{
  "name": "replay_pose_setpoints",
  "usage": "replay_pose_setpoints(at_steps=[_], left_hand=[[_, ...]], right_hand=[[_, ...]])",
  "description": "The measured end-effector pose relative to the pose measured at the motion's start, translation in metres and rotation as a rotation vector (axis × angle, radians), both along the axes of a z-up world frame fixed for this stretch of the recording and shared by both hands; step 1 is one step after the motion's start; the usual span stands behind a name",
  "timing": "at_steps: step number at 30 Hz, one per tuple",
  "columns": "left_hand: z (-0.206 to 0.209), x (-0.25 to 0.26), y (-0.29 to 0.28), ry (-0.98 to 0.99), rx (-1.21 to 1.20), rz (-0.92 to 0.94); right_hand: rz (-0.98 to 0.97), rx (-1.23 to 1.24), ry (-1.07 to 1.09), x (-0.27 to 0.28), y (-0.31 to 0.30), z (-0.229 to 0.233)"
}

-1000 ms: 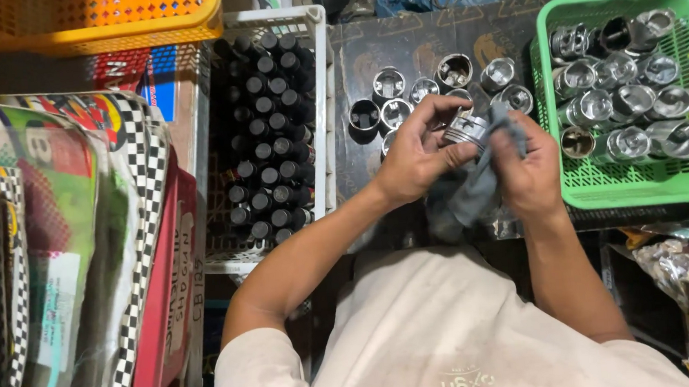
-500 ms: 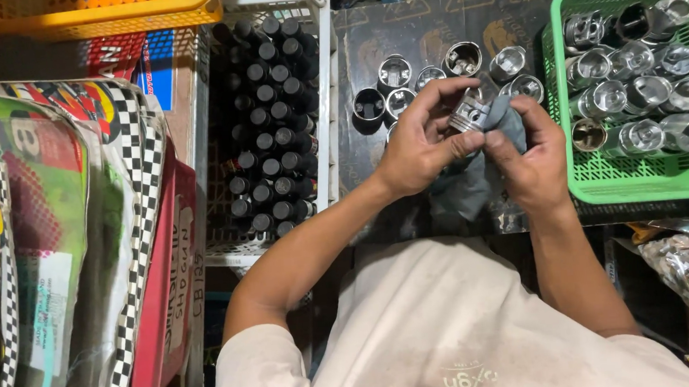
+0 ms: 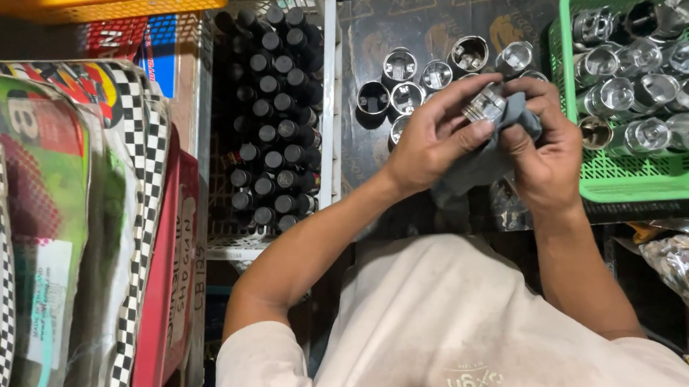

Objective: The person wipes a small cylindrical metal part with a gray cloth, rotating it to clean all sides. They place the part on a table among other similar parts and pick up another one to continue wiping.

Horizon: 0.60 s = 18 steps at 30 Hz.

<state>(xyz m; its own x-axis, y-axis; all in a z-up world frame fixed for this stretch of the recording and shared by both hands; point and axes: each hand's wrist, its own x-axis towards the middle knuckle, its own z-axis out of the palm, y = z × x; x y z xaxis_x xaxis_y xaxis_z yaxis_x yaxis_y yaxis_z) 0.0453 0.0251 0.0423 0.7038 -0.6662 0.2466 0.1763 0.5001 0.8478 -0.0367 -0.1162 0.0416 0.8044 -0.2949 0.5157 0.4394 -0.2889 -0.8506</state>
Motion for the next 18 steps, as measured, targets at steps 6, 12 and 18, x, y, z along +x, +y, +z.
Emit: replay_pose_setpoints(at_steps=[6,12,18], left_hand=[[0.0,-0.004,0.0,0.031,0.004,0.006],[0.001,-0.002,-0.002,0.02,-0.021,-0.011],[0.008,0.007,0.006,-0.041,0.065,-0.16]], right_hand=[[-0.057,0.085,-0.014,0.005,0.006,0.004],[-0.109,-0.071,-0.02,0.004,-0.002,-0.003],[-0.037,-0.018,0.099,-0.004,-0.005,0.013]])
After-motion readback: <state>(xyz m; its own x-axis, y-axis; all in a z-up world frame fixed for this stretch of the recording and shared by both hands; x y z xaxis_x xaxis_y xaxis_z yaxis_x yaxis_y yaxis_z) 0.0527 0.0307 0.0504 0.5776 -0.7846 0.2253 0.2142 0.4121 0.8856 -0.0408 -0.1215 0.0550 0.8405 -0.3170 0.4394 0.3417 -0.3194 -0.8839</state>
